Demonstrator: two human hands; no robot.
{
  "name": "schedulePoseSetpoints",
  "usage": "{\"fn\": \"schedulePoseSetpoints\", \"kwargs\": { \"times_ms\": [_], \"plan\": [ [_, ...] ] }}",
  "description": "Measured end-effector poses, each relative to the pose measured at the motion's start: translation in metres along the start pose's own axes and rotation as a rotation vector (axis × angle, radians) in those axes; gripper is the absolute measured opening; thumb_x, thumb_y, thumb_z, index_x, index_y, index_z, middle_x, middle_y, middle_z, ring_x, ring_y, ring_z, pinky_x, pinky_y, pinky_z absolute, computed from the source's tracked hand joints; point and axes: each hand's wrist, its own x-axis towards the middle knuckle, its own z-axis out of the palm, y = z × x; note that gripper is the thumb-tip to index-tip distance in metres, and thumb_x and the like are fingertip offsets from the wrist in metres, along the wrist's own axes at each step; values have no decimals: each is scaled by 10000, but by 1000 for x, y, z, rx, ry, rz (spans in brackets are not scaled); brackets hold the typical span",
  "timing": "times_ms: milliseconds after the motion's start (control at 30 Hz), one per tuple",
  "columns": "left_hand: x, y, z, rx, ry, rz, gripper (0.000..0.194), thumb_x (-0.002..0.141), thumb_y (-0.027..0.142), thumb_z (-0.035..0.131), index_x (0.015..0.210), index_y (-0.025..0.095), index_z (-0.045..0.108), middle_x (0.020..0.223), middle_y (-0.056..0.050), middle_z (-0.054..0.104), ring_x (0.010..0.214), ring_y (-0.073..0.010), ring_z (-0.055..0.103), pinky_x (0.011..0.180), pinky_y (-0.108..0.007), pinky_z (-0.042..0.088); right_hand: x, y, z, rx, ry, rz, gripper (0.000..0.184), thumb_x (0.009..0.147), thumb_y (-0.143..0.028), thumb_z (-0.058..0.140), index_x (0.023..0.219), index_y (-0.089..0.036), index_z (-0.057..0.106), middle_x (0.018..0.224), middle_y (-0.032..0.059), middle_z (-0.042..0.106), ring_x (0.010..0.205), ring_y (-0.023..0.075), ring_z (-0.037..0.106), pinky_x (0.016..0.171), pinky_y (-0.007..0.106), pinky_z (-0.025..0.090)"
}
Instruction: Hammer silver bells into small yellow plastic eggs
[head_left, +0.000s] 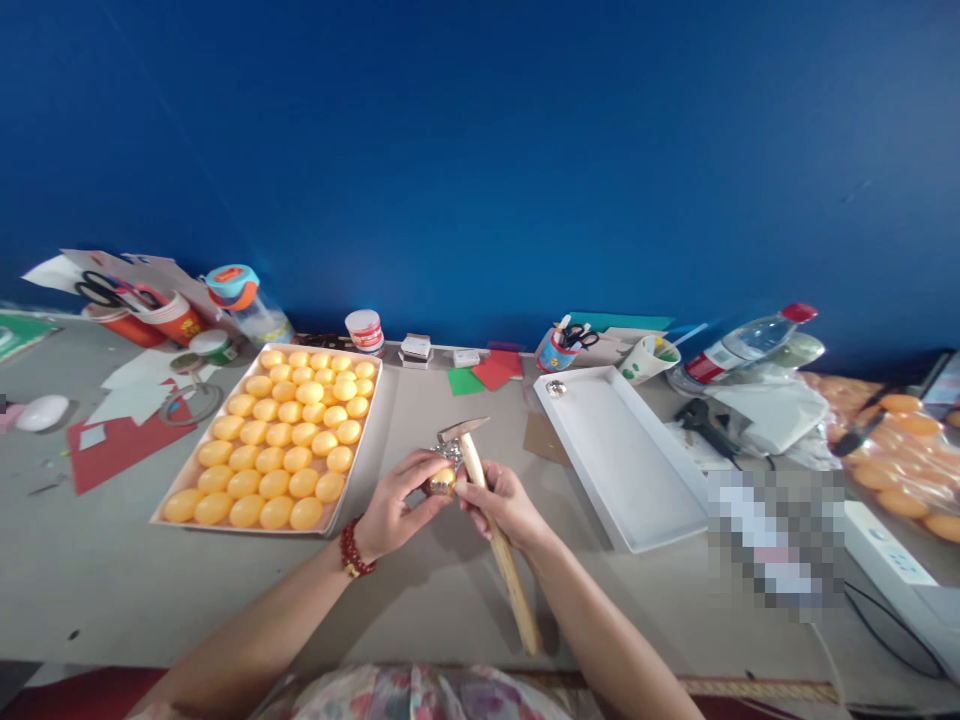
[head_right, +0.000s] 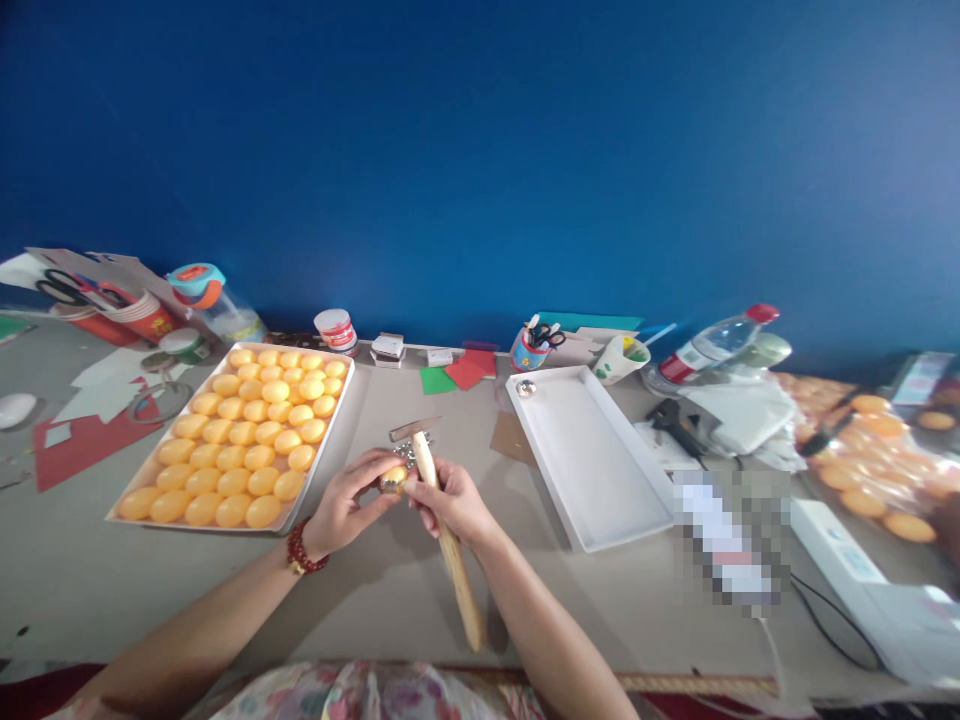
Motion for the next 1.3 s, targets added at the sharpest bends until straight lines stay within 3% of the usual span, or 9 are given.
{"fn": "schedulePoseSetpoints", "kwargs": {
  "times_ms": [267,900,1300],
  "plan": [
    [0,-1,0,-1,2,-14,365,903,211,589,1268,193,571,1166,-140,612,1036,-231,637,785,-325,589,1,1,3,28,7,-12,347,745,-438,762,814,-169,555,579,-54,586,345,52,473,284,139,340],
    [1,-1,0,52,2,11,377,907,201,582,1283,200,557,1177,-129,601,1087,-234,606,927,-388,539,0,-1,7,58,15,-23,343,750,-431,761,798,-170,543,584,-48,580,365,55,485,280,128,322],
    [1,0,-1,71,0,22,369,905,216,585,1273,201,560,1158,-126,618,1045,-229,628,876,-365,560,1,-1,4,41,9,-20,349,741,-433,765,818,-174,544,604,-52,591,356,48,476,278,131,316]
  ]
}}
